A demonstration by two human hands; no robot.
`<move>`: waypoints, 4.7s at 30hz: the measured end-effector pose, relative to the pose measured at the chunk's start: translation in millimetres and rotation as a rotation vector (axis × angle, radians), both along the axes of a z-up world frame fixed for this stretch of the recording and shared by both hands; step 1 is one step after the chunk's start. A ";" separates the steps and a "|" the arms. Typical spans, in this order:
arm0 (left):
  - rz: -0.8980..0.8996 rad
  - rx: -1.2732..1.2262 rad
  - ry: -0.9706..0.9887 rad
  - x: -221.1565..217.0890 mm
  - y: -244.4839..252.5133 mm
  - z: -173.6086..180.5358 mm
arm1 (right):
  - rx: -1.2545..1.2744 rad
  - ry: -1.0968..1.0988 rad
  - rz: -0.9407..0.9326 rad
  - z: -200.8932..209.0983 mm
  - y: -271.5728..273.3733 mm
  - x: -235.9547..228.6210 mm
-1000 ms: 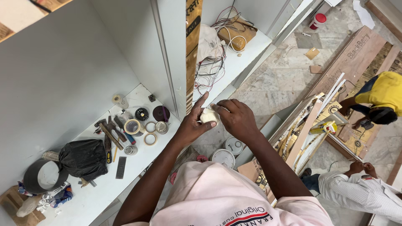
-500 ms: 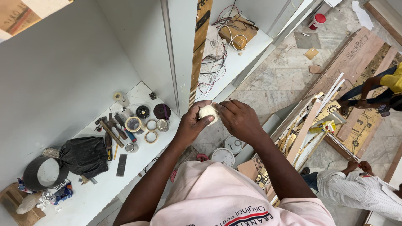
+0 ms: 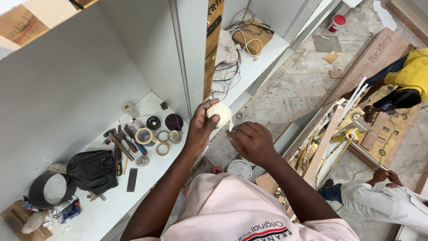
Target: The person applies a white putty-like substance to the edges and corners of a white cabinet or shelf. They repeatedly tear off small pieces from a larger lump and press them into gaps along the top and side edges.
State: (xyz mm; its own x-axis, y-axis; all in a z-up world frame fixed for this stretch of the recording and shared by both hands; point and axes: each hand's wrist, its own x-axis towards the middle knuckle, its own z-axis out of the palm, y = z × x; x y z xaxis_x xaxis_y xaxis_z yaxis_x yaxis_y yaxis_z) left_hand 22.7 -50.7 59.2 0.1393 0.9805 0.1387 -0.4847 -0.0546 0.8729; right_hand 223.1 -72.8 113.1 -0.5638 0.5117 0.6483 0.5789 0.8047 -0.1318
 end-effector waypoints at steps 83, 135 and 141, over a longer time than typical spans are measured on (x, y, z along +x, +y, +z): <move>0.613 0.245 1.192 -22.0 49.0 -94.8 | -1.353 0.687 -0.315 -159.7 92.5 -58.8; 0.048 0.263 0.513 4.9 -13.5 14.2 | -0.066 -0.137 -0.032 21.5 24.0 2.0; 0.045 0.151 0.497 10.4 -16.1 -17.5 | -0.142 -0.114 0.070 20.5 31.5 10.7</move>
State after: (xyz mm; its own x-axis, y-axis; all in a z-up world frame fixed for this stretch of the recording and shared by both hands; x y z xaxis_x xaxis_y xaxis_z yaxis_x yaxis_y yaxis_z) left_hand 33.1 -66.9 41.7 0.1827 0.9612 0.2065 -0.0086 -0.2085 0.9780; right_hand 233.7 -41.3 133.6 -0.6672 0.5501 0.5023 0.5395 0.8218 -0.1834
